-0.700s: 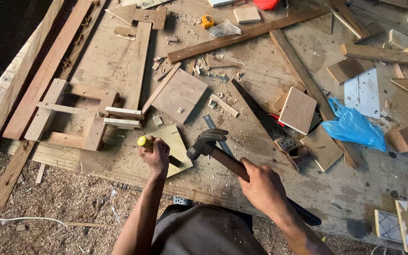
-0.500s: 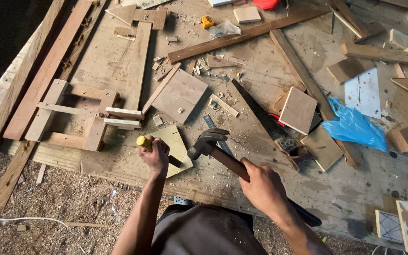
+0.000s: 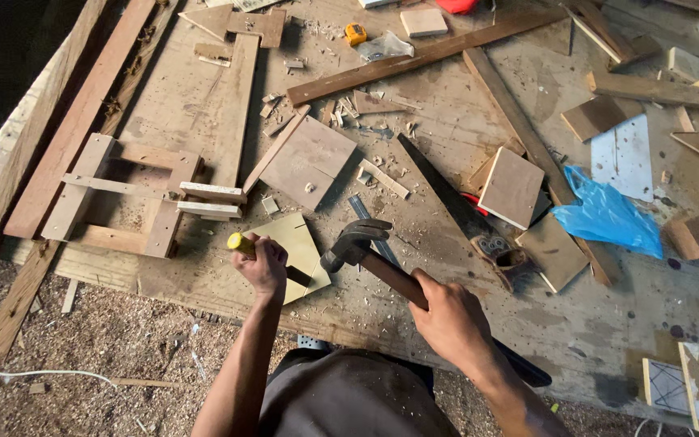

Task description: The person uses a chisel and hammer to carve a small rectangular wooden block on a workbench. They repeatedly strike the chisel to remove wood shavings, then measure the block with a metal ruler.

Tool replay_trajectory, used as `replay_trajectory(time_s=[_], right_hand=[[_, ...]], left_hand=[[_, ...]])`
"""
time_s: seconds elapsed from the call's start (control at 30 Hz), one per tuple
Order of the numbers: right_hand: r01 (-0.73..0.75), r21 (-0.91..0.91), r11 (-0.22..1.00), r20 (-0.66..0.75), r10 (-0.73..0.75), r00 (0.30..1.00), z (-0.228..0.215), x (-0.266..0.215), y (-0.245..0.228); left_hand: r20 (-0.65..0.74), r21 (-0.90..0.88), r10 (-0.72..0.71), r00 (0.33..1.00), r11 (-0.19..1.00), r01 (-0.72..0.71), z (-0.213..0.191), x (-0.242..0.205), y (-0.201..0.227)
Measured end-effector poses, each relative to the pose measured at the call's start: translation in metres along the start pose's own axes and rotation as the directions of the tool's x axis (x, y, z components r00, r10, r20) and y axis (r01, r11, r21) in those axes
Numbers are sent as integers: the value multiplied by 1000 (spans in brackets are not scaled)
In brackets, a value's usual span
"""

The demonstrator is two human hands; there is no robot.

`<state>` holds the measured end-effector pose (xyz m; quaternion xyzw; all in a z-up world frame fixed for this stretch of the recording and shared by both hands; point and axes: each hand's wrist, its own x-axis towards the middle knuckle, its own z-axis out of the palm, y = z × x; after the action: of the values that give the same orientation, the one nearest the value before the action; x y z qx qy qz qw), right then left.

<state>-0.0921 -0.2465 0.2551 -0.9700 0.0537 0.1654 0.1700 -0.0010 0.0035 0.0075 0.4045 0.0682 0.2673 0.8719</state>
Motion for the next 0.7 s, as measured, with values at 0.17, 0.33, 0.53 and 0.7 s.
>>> replay_trajectory(time_s=[0.17,0.33,0.53,0.7], right_hand=[[76,-66,995,-21,-77,997,-5,5,-8],[157,22,987,18,-158,987,-19,17,-28],[401,-15,916,-111,-400,910,-33,32,-72],[316,-396,862,170,-270,948,-57,30,-104]], left_hand=[[53,134,45,998,990,-51,-3,-9,-16],[106,283,71,992,954,-98,-11,-17,-26],[117,256,38,992,964,-67,-3,-27,-23],[129,262,17,992,964,-50,7,-32,-10]])
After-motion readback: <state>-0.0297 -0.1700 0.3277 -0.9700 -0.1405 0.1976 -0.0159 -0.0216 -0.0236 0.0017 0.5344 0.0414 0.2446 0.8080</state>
